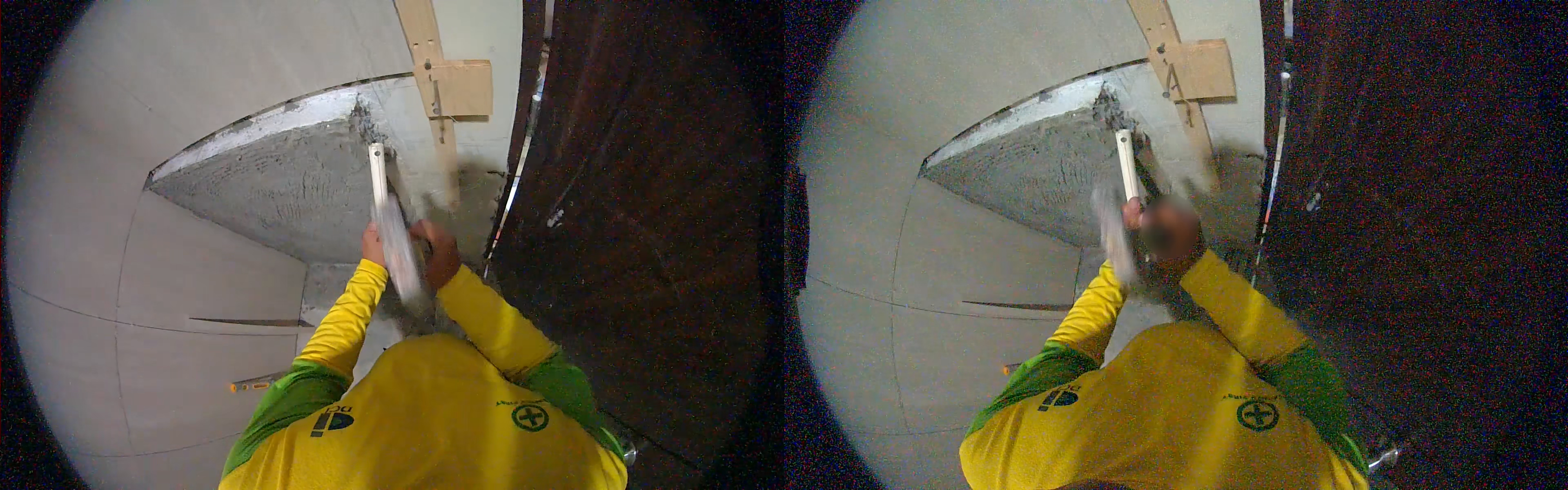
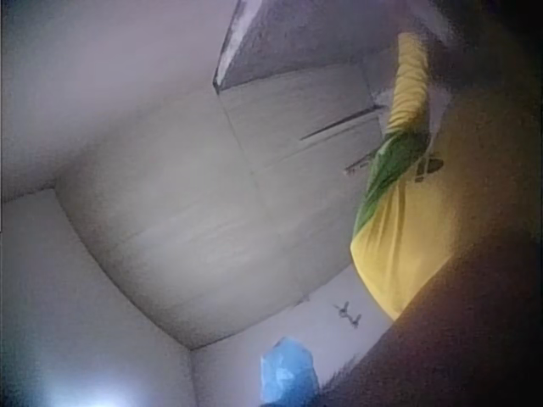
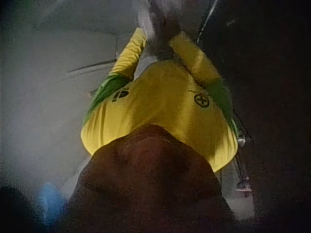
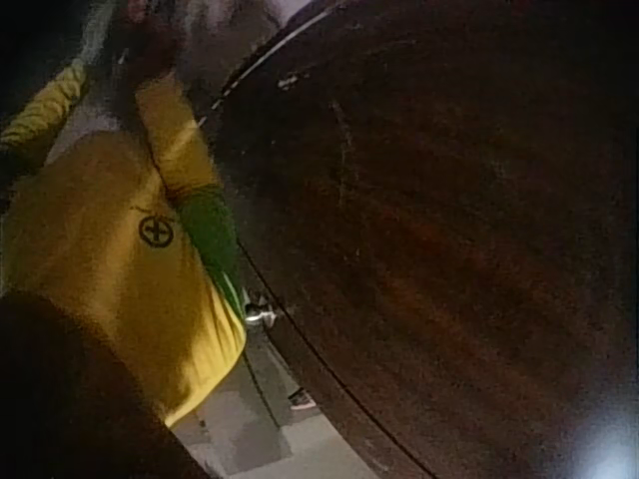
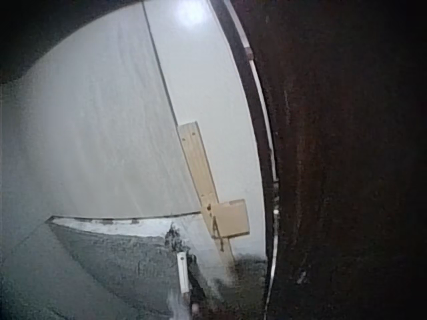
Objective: The person measures a rectangular opening in a tiled wall with a tape measure and then uses a hammer and a white pipe segment to strike the inner edges of the opening.
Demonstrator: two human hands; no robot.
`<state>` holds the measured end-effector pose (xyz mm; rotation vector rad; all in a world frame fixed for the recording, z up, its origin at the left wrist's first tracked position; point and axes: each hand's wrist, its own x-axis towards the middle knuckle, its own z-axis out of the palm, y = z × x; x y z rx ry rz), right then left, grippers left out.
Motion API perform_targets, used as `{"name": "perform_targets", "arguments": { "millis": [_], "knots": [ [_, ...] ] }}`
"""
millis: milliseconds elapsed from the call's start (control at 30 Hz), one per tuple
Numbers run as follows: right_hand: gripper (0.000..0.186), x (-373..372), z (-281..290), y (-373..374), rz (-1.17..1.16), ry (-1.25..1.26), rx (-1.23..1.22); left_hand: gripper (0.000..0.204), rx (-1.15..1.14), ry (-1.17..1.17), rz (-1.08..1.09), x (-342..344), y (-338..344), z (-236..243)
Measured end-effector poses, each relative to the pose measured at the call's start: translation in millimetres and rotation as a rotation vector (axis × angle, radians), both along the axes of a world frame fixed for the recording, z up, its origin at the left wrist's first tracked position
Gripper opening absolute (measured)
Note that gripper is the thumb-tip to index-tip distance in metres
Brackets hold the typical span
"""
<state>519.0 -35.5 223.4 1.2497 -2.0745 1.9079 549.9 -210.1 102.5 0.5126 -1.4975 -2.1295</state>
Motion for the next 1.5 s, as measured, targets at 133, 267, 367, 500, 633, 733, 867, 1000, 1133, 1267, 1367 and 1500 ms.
{"name": "perform_targets", "arguments": {
  "millis": [133,267,367,500,633,733,867,1000,1133,1267,1367,1500],
  "knots": [
    [0.030,-8.6,-7.8,1.7,-0.071,-0.252,0.177,0.041,-0.667,-0.243,0.042,9.5,22.2,49.7],
    [0.033,4.3,-8.7,9.2,-0.062,-0.199,0.183,0.045,-0.827,-0.117,0.207,0.3,49.6,88.8],
    [0.034,6.1,-11.8,5.5,0.218,-0.399,-0.172,0.046,-0.562,-0.016,0.198,7.7,40.2,69.3],
    [0.032,-27.9,-1.2,0.8,0.005,-0.452,0.290,0.048,-0.479,-0.187,-0.020,5.3,40.8,75.0],
    [0.035,-4.2,-28.1,30.2,-0.028,-0.416,0.283,0.053,-0.008,-0.329,-0.132,24.9,64.5,130.6],
    [0.033,24.5,-49.0,55.7,-0.190,-0.259,0.289,0.058,0.256,-0.389,-0.307,49.2,105.7,185.9],
    [0.027,22.9,-98.0,80.0,-0.394,0.859,0.282,0.052,-0.215,-0.402,-0.184,58.9,93.9,139.0],
    [0.024,39.9,-65.8,80.2,-0.154,-0.289,0.150,0.049,-0.739,-0.507,-0.022,65.4,43.0,73.7],
    [0.023,40.0,-81.4,78.3,-0.170,-0.138,0.150,0.047,-0.822,-0.562,0.037,68.6,38.6,75.7],
    [0.024,42.2,-109.8,70.9,-0.274,-0.320,0.108,0.046,-0.851,-0.522,0.049,65.4,37.6,70.3],
    [0.025,42.2,-97.4,65.3,-0.130,-0.291,0.079,0.046,-0.815,-0.535,0.057,69.6,37.9,70.1],
    [0.026,33.4,-96.1,66.9,-0.037,0.171,0.324,0.047,-0.854,-0.491,0.065,65.2,35.8,82.4]
  ]
}}
